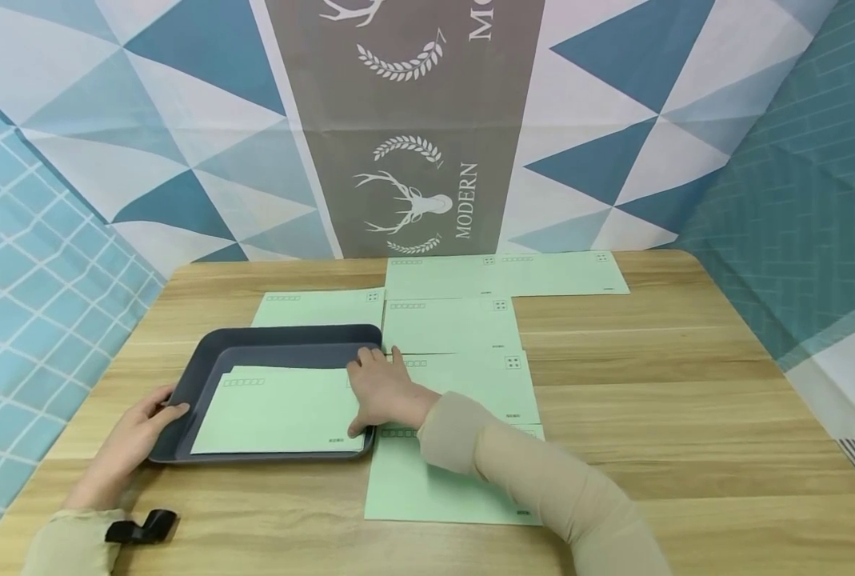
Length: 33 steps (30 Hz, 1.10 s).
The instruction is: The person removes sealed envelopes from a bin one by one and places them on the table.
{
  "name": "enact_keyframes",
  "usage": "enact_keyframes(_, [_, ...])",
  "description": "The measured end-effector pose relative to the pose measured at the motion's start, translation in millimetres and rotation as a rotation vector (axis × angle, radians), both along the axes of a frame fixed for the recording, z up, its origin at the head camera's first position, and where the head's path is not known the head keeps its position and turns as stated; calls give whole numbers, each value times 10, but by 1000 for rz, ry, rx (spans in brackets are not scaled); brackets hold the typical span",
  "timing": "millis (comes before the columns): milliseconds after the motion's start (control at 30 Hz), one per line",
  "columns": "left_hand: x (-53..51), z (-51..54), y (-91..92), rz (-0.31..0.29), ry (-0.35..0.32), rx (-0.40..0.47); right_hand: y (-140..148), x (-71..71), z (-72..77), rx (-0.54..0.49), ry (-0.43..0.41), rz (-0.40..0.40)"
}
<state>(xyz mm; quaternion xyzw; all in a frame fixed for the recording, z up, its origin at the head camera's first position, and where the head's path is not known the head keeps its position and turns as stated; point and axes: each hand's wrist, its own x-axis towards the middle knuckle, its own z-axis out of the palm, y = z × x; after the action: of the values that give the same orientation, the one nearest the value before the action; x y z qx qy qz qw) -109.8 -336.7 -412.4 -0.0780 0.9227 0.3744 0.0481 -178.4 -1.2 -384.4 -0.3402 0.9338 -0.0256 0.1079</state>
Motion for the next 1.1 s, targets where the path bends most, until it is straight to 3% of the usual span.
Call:
enact_keyframes(300, [-9, -15, -13, 1, 88, -39, 18, -1, -20, -117, -6, -9])
enact_keyframes(633, [-10, -26, 13, 6, 67, -41, 43, -30, -45, -254, -53, -34])
enact_keyframes(867, [-22, -37, 7, 3, 29, -42, 39, 7, -28, -320, -7, -35])
enact_keyframes(1100, [-20, -60, -21, -5, 58, -33, 27, 54, 50, -474, -109, -61])
